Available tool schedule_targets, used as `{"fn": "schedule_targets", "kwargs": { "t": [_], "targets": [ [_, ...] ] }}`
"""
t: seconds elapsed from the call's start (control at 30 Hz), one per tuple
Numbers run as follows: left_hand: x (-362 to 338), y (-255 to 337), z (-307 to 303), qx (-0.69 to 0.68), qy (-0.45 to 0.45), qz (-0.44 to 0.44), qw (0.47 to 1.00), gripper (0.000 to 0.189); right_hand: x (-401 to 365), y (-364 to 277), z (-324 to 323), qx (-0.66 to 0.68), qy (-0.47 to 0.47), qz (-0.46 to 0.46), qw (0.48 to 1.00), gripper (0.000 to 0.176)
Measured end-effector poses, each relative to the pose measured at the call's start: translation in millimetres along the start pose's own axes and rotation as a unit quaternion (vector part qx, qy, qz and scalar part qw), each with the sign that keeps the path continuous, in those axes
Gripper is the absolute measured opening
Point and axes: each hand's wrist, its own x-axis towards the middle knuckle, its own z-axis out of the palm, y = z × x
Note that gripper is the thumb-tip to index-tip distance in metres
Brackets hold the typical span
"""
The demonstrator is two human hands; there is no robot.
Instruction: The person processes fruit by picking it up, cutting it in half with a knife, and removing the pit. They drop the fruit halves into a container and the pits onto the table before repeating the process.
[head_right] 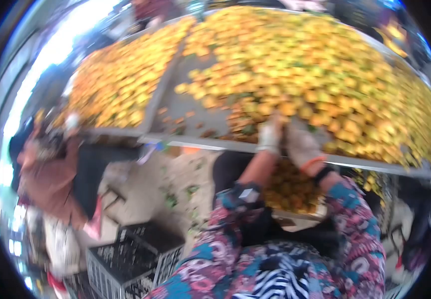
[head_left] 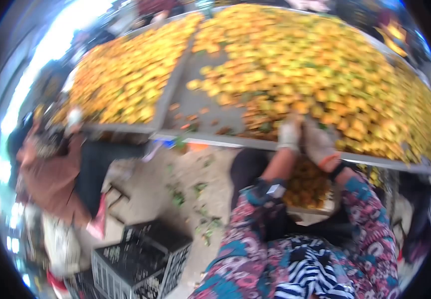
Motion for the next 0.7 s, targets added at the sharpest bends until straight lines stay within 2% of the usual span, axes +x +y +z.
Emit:
{"fn": "schedule_targets", "kwargs": {
  "t": [0.03,0.07,0.1,0.13,0.23,0.33,0.4,0.43,0.5,0.6,0.7],
  "targets": [
    [2,22,-23,0.042,-0.025,-0.031,0.998,0.036,9,11,21,0.162,0.046,-0.009,0.986,0.034],
    [5,47,-46,0.086,-0.052,-0.060,0.993,0.041,27,15,40,0.322,0.074,-0.013,0.944,0.032],
    [5,39,-33,-0.044,0.040,-0.096,0.994,0.038,25,-6,-23,0.268,0.037,0.063,0.961,0.030],
    [6,30,-20,-0.131,0.074,-0.151,0.977,0.035,33,-9,-25,0.361,0.070,0.049,0.929,0.026],
    [11,43,-19,-0.346,0.194,-0.212,0.893,0.032,37,-21,-31,0.423,0.076,0.062,0.901,0.031],
    [12,54,-40,-0.324,0.173,-0.199,0.909,0.033,41,-25,-20,0.444,0.094,0.079,0.888,0.032],
    [13,42,-29,-0.295,0.153,-0.206,0.921,0.030,51,-11,19,0.546,0.101,0.073,0.829,0.032],
    [13,43,-27,-0.322,0.159,-0.197,0.912,0.030,53,-10,26,0.593,0.102,0.070,0.796,0.032],
    [15,45,-22,-0.375,0.171,-0.179,0.894,0.029,52,-4,26,0.587,0.092,0.081,0.801,0.030],
    [18,7,17,-0.447,0.194,-0.149,0.860,0.028,50,-5,21,0.564,0.088,0.099,0.815,0.031],
    [16,10,15,-0.374,0.171,-0.193,0.891,0.027,45,4,25,0.513,0.090,0.093,0.849,0.034]
  ]
}}
